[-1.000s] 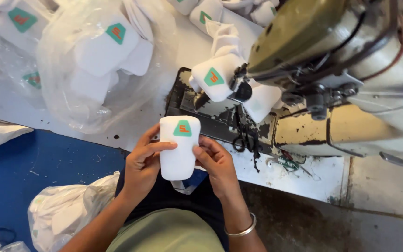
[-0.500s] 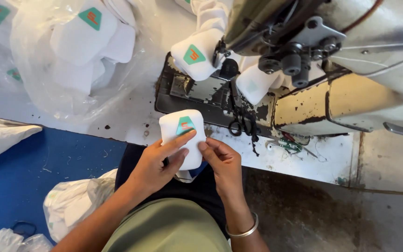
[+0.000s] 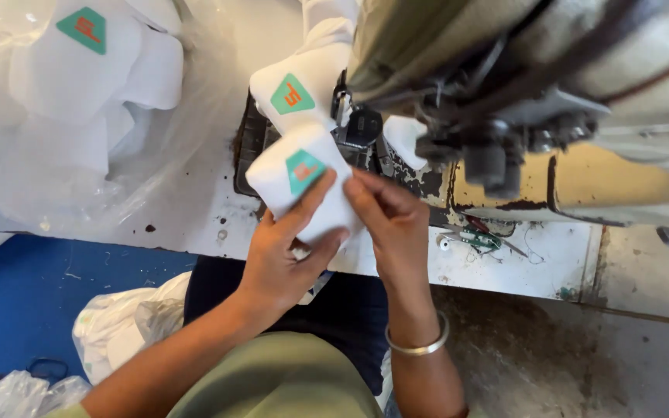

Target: The person repeatedly picks up white fabric pieces with green labels from a plastic bag and sews them using a sewing machine. They guide each piece under the needle, operate the machine, and then place the finished piece on a pile to the right.

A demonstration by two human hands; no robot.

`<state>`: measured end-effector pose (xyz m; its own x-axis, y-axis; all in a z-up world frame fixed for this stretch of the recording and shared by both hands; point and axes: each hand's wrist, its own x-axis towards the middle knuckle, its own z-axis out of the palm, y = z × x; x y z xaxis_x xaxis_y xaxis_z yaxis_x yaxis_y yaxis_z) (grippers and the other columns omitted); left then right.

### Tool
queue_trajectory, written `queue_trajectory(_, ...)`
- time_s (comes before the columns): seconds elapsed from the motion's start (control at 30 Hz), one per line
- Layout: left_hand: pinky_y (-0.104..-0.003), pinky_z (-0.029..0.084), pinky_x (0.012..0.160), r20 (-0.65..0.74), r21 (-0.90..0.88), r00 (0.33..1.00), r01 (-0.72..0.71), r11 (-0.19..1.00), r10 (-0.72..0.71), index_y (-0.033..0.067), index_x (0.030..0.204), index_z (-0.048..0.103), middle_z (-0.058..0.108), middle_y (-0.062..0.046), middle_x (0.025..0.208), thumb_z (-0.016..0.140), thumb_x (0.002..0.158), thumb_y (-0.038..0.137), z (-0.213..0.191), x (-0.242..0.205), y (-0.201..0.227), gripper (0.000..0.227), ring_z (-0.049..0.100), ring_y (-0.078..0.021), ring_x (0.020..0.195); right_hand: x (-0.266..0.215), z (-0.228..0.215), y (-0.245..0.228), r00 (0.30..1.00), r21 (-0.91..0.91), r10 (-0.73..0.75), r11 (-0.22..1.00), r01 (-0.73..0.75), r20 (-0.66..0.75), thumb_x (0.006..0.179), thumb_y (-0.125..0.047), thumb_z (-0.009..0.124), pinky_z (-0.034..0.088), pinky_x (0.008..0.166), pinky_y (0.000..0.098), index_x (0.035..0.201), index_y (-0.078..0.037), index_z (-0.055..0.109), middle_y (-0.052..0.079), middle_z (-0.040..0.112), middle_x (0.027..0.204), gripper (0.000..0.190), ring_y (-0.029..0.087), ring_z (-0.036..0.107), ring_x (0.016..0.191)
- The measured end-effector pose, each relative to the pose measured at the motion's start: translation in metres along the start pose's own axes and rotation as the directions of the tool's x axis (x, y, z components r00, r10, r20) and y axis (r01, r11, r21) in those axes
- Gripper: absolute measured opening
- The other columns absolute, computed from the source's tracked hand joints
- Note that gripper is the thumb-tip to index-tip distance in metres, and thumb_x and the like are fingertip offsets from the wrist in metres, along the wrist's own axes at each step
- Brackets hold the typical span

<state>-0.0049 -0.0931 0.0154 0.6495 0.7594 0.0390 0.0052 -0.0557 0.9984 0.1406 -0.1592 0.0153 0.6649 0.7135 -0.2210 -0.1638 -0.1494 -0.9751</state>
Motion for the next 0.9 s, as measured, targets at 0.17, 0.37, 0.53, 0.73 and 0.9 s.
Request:
queue_trajectory(0.17,-0.028,0.064,0.089,0.001,-0.098,0.999,0.033,0.995,-0.033,0.0155,0.155,0.045,0.047,-0.012,0.144,0.076,0.089,-0.001,-0.010,0.040,-0.001,0.075,0.059,-0.0182,0.124,0.039,-0.004,0.036,0.981,0.118,-0.189,0.974,0.194,-0.050,0.100,0.000,0.083,0.049,0.078,0.0194,0.110,0.000,0.058,0.004,0.065,0.092,0.026,0.007,0.058,0.081)
queue_trajectory(0.37,-0.029,0.060,0.092,0.186,-0.093,0.979,0.103,0.990,-0.084,0.0178,0.157,0.047,0.051,-0.008,0.142,0.079,0.090,0.002,-0.039,0.059,-0.006,0.076,0.060,-0.0172,0.122,0.021,-0.133,0.021,0.554,-0.574,-0.753,0.644,0.507,-0.356,0.099,-0.007,0.081,0.062,0.096,0.0351,0.133,0.003,0.053,0.013,0.064,0.122,0.046,0.021,0.067,0.107)
queue_trajectory(0.53,-0.028,0.050,0.106,0.245,-0.210,0.969,0.050,0.976,0.004,0.0115,0.158,0.045,0.046,-0.006,0.147,0.078,0.091,-0.001,-0.043,0.072,-0.014,0.076,0.052,-0.0156,0.130,0.010,-0.209,-0.012,0.157,-0.979,-0.987,0.074,0.190,-0.044,0.108,-0.008,0.071,0.045,0.112,0.0455,0.131,0.007,0.048,0.018,0.052,0.129,0.035,0.032,0.055,0.123)
queue_trajectory(0.73,-0.027,0.050,0.108,0.292,-0.297,0.955,0.140,0.945,-0.050,0.0099,0.160,0.042,0.046,-0.005,0.146,0.076,0.091,-0.001,-0.047,0.070,-0.012,0.078,0.052,-0.0129,0.129,0.024,-0.229,0.030,0.096,-0.995,-0.991,-0.097,-0.002,0.097,0.103,-0.004,0.067,0.041,0.113,0.0570,0.126,0.002,0.052,0.021,0.054,0.129,0.028,0.039,0.052,0.126)
queue_trajectory(0.9,-0.029,0.053,0.099,0.330,-0.172,0.938,0.172,0.970,-0.108,0.0108,0.158,0.042,0.055,-0.003,0.140,0.077,0.089,0.002,-0.055,0.079,-0.002,0.078,0.059,-0.0117,0.113,0.019,-0.179,0.006,0.177,-0.865,-0.926,0.374,0.334,-0.332,0.104,-0.012,0.071,0.054,0.081,0.0334,0.120,-0.003,0.057,0.010,0.059,0.117,0.023,0.018,0.059,0.101)
